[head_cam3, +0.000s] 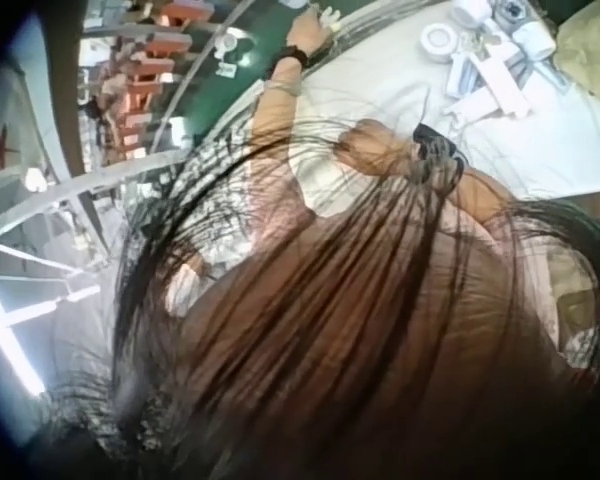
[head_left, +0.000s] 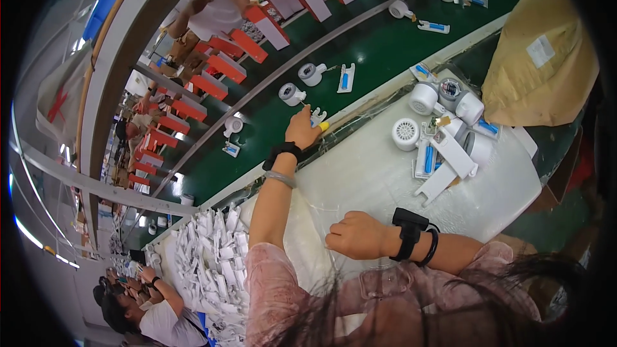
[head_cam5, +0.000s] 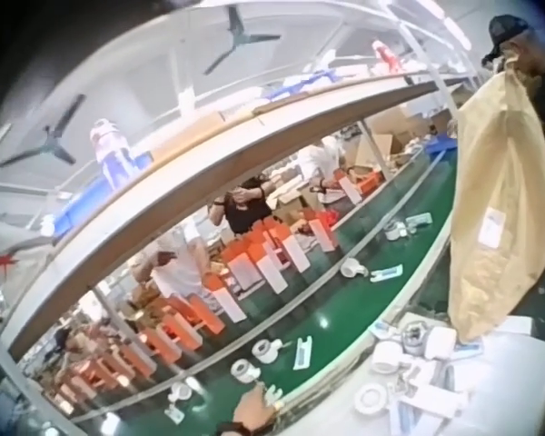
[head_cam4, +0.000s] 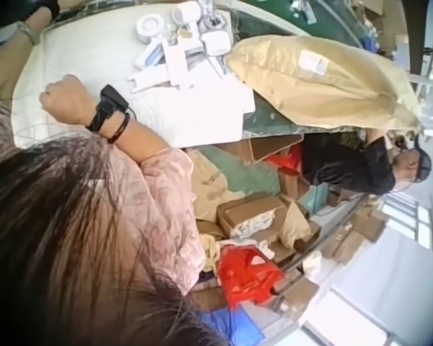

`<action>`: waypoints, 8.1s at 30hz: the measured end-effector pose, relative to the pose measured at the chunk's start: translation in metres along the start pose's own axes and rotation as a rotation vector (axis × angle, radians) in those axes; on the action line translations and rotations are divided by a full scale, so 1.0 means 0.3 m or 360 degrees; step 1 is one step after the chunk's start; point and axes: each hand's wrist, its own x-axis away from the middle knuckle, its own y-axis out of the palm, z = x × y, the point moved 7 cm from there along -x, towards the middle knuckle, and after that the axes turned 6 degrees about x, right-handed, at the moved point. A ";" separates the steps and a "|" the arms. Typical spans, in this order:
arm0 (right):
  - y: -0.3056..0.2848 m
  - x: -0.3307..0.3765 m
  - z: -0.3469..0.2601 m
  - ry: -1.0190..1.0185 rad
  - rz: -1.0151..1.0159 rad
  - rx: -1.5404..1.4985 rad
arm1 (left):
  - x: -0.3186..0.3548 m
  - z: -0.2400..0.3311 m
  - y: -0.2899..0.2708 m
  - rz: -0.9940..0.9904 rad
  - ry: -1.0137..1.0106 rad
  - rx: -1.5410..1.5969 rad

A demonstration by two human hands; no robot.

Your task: The person picks up a fan motor and a battery housing, inserts the motor, and applies a piece of yellow tape over the components by hand. They then set the assembled unit aside on the workspace and repeat the process.

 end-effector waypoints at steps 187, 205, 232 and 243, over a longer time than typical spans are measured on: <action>-0.181 -0.045 0.078 0.0379 0.0499 0.0030 | 0.841 0.394 -0.081 0.0250 -0.0013 0.1639; -0.176 -0.036 0.086 0.0443 0.0483 0.0027 | 0.824 0.385 -0.038 0.0071 -0.0223 0.2291; -0.177 -0.042 0.120 0.0565 0.0319 0.0060 | 0.218 -0.269 -0.260 0.0875 -0.0250 0.0988; -0.061 -0.098 0.069 0.0528 -0.0173 -0.0258 | 0.202 -0.662 -0.241 0.0724 -0.1135 -0.0123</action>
